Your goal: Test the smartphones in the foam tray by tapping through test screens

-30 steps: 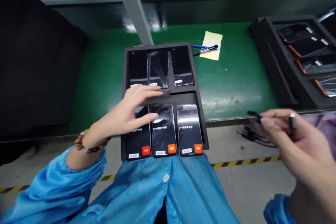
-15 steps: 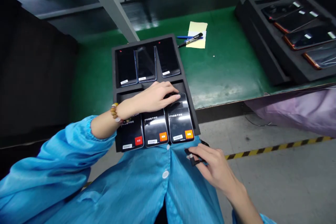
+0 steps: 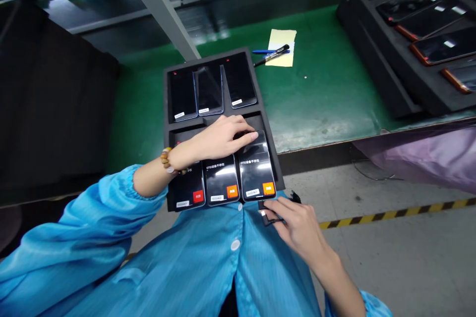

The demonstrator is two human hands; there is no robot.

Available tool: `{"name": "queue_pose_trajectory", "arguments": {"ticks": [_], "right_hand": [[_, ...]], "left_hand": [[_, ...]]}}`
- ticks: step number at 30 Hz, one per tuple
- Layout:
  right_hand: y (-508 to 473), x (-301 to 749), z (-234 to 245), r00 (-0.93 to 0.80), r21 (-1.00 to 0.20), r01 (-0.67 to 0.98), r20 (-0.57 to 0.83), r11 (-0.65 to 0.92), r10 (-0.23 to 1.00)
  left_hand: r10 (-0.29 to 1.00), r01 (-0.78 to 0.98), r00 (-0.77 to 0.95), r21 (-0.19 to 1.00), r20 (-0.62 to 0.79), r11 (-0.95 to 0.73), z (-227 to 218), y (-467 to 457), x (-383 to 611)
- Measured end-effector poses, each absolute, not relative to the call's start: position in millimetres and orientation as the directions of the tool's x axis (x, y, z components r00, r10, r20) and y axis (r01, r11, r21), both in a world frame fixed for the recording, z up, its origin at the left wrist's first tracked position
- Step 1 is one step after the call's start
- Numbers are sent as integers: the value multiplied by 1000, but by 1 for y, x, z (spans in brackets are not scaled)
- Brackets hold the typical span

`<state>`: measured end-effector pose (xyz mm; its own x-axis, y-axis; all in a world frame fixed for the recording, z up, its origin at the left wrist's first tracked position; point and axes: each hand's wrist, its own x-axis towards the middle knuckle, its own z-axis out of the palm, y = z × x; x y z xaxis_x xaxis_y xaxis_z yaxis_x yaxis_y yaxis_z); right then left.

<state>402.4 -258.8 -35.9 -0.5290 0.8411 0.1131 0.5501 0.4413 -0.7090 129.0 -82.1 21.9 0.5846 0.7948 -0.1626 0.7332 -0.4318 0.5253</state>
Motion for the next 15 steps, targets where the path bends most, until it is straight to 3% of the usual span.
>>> {"name": "queue_pose_trajectory", "arguments": {"ticks": [9, 15], "right_hand": [[-267, 409, -46, -503, -805, 495, 41, 327, 863], [-282, 410, -76, -445, -680, 541, 268, 495, 855]], "left_hand": [[802, 726, 574, 555, -162, -407, 21, -84, 126], [793, 701, 591, 581, -149, -414, 16, -84, 121]]}}
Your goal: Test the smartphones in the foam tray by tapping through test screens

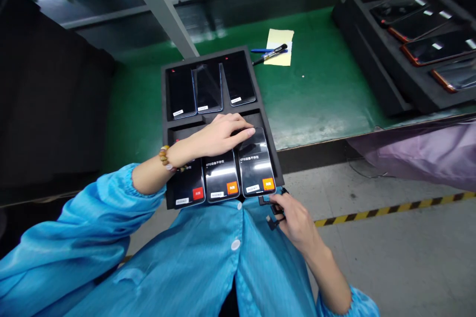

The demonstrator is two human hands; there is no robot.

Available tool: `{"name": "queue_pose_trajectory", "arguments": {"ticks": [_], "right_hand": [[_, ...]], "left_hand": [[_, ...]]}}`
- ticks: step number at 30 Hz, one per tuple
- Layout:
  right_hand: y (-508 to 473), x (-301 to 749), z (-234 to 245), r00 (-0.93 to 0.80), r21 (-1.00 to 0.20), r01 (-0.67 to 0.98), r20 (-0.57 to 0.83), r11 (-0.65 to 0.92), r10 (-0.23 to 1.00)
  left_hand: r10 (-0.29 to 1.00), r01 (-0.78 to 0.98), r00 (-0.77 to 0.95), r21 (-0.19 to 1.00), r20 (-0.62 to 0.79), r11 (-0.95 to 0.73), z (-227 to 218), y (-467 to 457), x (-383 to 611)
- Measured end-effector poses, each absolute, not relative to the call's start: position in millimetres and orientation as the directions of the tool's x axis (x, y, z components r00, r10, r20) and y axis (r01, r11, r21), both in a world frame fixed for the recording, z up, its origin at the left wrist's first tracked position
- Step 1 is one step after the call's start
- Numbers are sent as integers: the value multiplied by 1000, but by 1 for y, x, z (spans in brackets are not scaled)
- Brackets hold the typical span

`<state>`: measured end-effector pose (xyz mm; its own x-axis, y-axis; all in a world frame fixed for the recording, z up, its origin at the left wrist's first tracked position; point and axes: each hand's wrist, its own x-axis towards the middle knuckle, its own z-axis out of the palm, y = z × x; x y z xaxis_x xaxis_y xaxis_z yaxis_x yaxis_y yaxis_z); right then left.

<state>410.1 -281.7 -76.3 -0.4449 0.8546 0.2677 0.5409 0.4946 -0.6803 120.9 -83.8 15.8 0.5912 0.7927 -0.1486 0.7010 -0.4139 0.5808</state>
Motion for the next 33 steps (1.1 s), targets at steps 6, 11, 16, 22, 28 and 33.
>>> {"name": "queue_pose_trajectory", "arguments": {"ticks": [6, 11, 16, 22, 28, 33], "right_hand": [[-284, 412, -86, -500, -611, 541, 319, 578, 805], [-303, 422, -85, -307, -536, 678, 416, 503, 856], [-310, 414, -48, -329, -612, 611, 380, 502, 864], [-290, 361, 4, -554, -758, 608, -190, 237, 811], [-275, 338, -5, -748, -570, 537, 20, 622, 664], [-267, 327, -8, -784, -421, 569, -16, 707, 621]], "left_hand": [[779, 685, 611, 586, -139, -433, 13, -83, 118], [777, 674, 613, 607, -142, -421, 13, -83, 115], [812, 690, 574, 595, -104, -412, 18, -90, 102], [853, 724, 521, 536, -14, -434, 19, -98, 71], [867, 771, 497, 477, -38, -422, 11, -104, 53], [858, 755, 513, 488, -22, -439, 9, -107, 52]]}}
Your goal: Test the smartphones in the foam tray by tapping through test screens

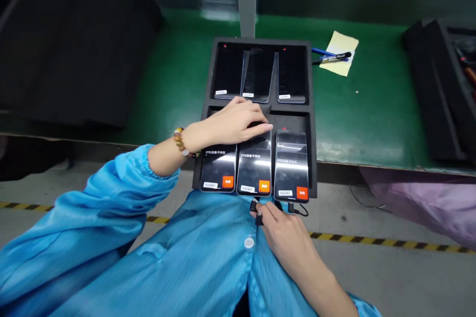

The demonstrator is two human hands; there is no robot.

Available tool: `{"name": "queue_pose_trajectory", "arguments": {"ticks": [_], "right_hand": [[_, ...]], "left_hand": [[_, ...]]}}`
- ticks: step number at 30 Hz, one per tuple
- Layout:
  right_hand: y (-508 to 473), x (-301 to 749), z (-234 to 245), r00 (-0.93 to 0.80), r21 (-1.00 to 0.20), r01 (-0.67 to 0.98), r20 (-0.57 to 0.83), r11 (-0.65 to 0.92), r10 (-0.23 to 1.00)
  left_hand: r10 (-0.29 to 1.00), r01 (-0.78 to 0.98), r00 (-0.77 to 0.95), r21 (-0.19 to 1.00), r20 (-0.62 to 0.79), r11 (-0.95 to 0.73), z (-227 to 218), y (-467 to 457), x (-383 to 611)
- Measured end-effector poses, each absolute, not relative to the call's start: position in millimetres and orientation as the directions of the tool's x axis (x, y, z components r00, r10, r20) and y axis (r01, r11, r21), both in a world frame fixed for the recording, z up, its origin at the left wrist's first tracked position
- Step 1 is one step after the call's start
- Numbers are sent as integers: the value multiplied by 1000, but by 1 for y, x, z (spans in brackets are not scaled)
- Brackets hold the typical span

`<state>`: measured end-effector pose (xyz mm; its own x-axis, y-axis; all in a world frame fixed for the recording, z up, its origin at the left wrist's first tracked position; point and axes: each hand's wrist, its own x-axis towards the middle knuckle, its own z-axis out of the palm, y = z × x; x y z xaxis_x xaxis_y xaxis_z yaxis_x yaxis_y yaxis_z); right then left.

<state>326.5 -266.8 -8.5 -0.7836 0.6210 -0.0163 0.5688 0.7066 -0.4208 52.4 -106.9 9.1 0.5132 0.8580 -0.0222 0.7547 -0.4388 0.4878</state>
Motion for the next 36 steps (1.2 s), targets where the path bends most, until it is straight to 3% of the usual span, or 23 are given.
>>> {"name": "queue_pose_trajectory", "arguments": {"ticks": [6, 16, 20, 23, 27, 32, 36], "right_hand": [[-262, 328, -11, -793, -417, 572, -61, 706, 606], [-253, 319, -2, -692, -524, 664, -159, 534, 704], [-258, 338, 4, -732, -457, 617, -36, 641, 680], [-268, 361, 12, -683, -446, 613, 116, 652, 721], [-277, 354, 21, -672, -576, 475, 251, 665, 697], [-272, 291, 33, -812, -693, 432, -20, 577, 584], [-268, 263, 32, -877, -598, 420, -73, 683, 475]], "left_hand": [[847, 753, 531, 469, -19, -462, 8, -107, 52], [852, 719, 524, 537, -3, -441, 10, -110, 55], [852, 730, 524, 508, 12, -456, 10, -112, 51], [867, 729, 489, 498, 101, -469, 9, -117, 42], [901, 733, 389, 528, 190, -428, 8, -125, 23], [941, 803, 273, 492, 199, -337, 4, -137, -4], [943, 825, 222, 467, 249, -318, -3, -147, -19]]}}
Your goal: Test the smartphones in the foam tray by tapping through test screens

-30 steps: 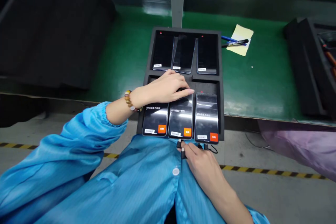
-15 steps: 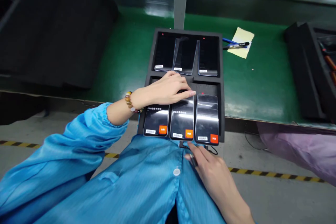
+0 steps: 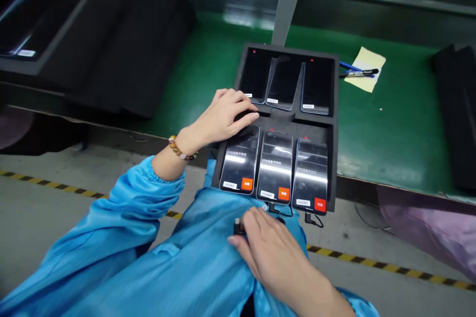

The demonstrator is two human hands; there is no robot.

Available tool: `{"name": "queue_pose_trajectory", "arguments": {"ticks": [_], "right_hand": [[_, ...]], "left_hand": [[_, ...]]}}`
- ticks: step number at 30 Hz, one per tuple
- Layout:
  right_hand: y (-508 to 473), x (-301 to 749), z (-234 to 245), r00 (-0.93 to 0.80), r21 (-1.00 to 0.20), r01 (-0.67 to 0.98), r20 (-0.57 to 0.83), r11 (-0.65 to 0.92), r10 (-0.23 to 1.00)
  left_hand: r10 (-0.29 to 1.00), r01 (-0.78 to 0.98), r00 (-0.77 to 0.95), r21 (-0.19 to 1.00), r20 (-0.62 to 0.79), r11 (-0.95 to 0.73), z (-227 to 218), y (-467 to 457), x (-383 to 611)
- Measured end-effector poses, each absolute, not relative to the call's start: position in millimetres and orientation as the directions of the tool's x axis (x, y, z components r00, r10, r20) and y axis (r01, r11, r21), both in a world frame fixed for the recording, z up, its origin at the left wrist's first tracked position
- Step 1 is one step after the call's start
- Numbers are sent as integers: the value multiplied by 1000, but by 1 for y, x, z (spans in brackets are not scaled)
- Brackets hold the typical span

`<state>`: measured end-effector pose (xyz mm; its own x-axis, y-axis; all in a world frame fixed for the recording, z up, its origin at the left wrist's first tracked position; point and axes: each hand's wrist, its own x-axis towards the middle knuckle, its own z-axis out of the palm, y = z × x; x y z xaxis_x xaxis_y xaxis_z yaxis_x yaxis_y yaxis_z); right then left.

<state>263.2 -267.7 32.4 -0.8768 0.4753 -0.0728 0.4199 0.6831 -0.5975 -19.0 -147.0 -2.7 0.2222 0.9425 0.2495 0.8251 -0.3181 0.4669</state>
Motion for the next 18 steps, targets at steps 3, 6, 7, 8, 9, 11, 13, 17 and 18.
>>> {"name": "queue_pose_trajectory", "arguments": {"ticks": [3, 6, 7, 8, 9, 11, 13, 17, 18], "right_hand": [[-267, 256, 22, -896, -409, 408, -9, 816, 443], [-265, 249, 10, -912, -241, 387, 43, 890, 408], [-265, 246, 8, -913, -208, 389, 44, 897, 406], [-264, 244, 5, -912, -184, 395, 42, 900, 409], [-264, 242, 4, -908, -167, 406, 36, 898, 417], [-263, 239, 3, -897, -143, 434, 26, 889, 442], [-263, 238, 4, -884, -127, 461, 19, 878, 467], [-264, 237, 6, -856, -110, 513, -1, 851, 517], [-265, 237, 6, -851, -104, 522, -5, 847, 524]], "left_hand": [[936, 811, 239, 478, 257, -339, -10, -153, -23], [926, 797, 272, 479, 260, -368, -19, -156, -24], [924, 795, 273, 478, 266, -373, -21, -156, -24], [923, 793, 270, 480, 276, -375, -23, -157, -25], [921, 790, 264, 483, 286, -377, -25, -157, -25], [918, 783, 256, 491, 304, -381, -27, -158, -25], [914, 777, 257, 496, 314, -388, -28, -158, -25], [913, 772, 253, 502, 321, -391, -28, -159, -25], [913, 771, 252, 504, 320, -389, -27, -159, -24]]}}
